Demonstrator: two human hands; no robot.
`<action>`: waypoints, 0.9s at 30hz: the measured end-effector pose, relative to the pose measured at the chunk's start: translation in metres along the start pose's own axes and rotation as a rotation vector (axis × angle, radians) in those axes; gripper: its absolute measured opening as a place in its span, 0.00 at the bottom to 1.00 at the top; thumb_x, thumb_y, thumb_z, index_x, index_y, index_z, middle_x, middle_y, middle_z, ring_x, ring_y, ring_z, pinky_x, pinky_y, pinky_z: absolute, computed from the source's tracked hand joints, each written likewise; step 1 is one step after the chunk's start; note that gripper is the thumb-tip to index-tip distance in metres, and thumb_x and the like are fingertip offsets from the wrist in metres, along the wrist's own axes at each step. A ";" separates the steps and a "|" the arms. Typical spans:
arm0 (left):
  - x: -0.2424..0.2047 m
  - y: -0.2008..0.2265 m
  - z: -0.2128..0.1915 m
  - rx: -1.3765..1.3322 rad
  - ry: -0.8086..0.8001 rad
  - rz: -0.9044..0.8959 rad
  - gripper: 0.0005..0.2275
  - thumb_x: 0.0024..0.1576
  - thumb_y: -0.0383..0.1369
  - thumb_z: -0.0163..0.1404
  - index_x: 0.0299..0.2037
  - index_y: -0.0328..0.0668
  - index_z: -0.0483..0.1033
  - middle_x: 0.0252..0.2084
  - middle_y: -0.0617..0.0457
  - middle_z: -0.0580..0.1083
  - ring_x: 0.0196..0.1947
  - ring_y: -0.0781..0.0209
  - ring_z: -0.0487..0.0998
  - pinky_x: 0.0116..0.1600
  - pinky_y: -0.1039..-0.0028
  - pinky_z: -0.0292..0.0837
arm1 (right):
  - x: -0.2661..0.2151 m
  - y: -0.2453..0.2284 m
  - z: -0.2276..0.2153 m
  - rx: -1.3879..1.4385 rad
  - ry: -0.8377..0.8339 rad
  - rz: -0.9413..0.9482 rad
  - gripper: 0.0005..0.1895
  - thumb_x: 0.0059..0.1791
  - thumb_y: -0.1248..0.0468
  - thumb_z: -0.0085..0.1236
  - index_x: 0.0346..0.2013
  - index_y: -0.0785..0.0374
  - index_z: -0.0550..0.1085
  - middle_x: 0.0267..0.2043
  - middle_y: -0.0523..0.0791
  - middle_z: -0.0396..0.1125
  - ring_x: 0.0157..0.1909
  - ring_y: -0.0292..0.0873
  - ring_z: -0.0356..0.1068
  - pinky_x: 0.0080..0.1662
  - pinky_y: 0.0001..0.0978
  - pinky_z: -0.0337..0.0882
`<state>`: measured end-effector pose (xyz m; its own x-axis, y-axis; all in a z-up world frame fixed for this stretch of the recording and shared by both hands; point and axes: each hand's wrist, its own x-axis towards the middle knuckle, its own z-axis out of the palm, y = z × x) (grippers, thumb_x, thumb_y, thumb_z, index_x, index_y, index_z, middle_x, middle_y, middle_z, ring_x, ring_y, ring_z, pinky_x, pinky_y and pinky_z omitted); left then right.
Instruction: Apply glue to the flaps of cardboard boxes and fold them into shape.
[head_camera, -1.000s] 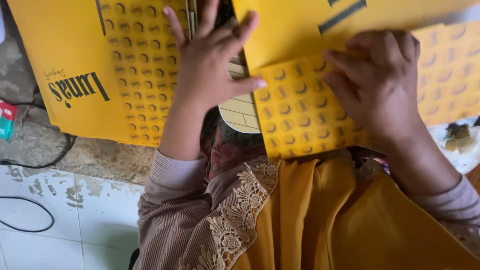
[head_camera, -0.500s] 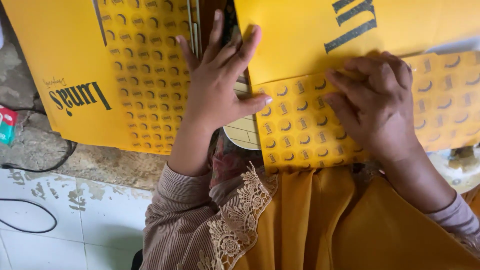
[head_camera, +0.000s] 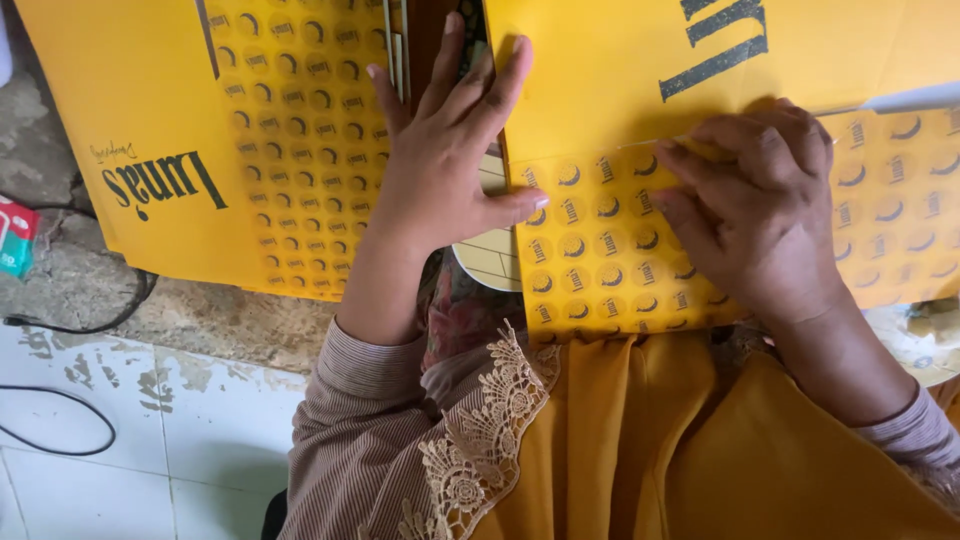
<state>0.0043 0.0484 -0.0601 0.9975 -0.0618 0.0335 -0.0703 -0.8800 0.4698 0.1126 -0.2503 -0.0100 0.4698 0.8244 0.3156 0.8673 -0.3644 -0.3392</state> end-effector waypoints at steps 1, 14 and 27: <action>0.000 0.000 -0.001 0.002 0.000 -0.002 0.56 0.55 0.66 0.66 0.79 0.62 0.33 0.83 0.56 0.56 0.83 0.48 0.37 0.71 0.19 0.22 | 0.001 0.000 0.001 0.002 0.001 -0.002 0.13 0.57 0.65 0.71 0.55 0.68 0.84 0.56 0.53 0.67 0.59 0.62 0.64 0.64 0.57 0.65; 0.002 0.002 -0.006 -0.004 -0.117 -0.035 0.62 0.54 0.62 0.73 0.79 0.60 0.24 0.86 0.54 0.44 0.84 0.53 0.30 0.71 0.20 0.20 | -0.002 0.004 0.004 0.030 0.019 -0.009 0.13 0.56 0.67 0.73 0.54 0.68 0.84 0.56 0.53 0.67 0.58 0.62 0.63 0.64 0.57 0.63; 0.001 -0.003 0.000 -0.058 -0.109 -0.021 0.61 0.56 0.61 0.71 0.78 0.64 0.22 0.85 0.55 0.44 0.84 0.52 0.33 0.74 0.24 0.21 | -0.007 0.008 0.008 -0.049 0.024 0.007 0.13 0.57 0.65 0.74 0.56 0.61 0.84 0.56 0.50 0.65 0.58 0.60 0.63 0.63 0.54 0.60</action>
<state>0.0052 0.0508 -0.0610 0.9927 -0.0969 -0.0716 -0.0458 -0.8532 0.5195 0.1147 -0.2558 -0.0219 0.4792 0.8113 0.3348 0.8707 -0.3914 -0.2979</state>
